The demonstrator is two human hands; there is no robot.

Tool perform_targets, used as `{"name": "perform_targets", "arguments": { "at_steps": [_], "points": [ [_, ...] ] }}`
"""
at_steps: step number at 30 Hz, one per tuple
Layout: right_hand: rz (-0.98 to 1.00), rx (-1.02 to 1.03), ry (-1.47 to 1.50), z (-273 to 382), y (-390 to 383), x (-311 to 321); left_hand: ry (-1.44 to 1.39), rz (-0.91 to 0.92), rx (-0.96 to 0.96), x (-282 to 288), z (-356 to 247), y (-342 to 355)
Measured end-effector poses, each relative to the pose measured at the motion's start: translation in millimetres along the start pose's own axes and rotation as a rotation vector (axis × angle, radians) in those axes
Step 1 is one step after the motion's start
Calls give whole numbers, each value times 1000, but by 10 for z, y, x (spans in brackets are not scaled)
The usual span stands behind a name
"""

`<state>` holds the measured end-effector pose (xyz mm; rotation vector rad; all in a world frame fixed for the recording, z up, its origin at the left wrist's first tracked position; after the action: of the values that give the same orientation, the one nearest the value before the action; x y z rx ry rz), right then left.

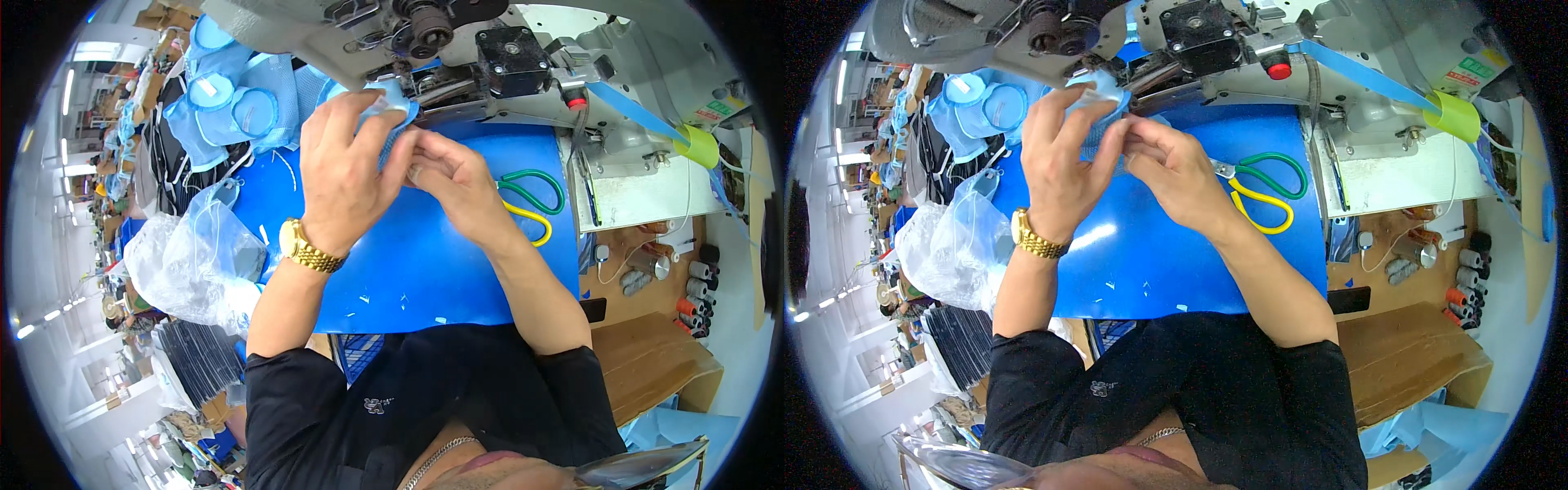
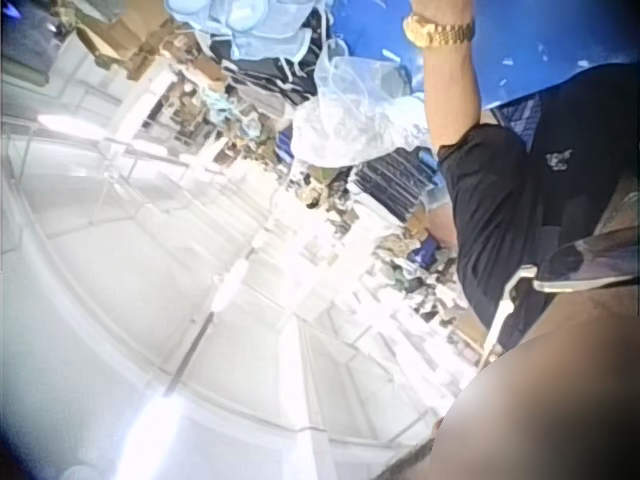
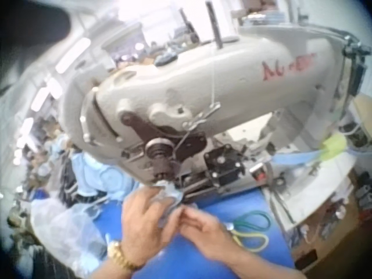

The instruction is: Assembling and sewing light blue mesh components using a sewing machine and scissors in a workshop.

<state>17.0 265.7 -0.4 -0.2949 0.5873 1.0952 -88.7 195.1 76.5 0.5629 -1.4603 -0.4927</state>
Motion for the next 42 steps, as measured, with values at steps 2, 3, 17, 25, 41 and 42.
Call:
{"name": "perform_targets", "arguments": {
  "at_steps": [2, 3, 17, 25, 41, 42],
  "points": [
    [-28, -9, 29, 12, -12, -8, -16, -1, 29, 37, 16, -26],
    [-22, 3, 25, 7, -11, -1, 10, -23, -4, 25, 9, -15],
    [-88, 20, -105, 11, -2, 150, 49, 6, 115, 18, -35, -46],
    [-112, -18, -85, 48, -27, 152, 98, -16, 67, -46, -103, -81],
    [-155, -24, -155, -26, -154, 374, 56, -57, 166, -109, -165, 5],
    [-156, -29, -173, -3, -172, 374, 36, -43, 172, -98, -171, -17]
  ]
}}
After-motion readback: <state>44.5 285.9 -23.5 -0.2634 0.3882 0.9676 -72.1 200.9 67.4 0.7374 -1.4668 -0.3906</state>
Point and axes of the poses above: each hand's wrist, its own y-axis towards the middle knuckle, its own x-axis out of the back of the hand, z = x × y, the point moved 2 cm from there along y, towards the middle knuckle, and after that the axes turned 2 degrees about y, right-handed, at the moved point
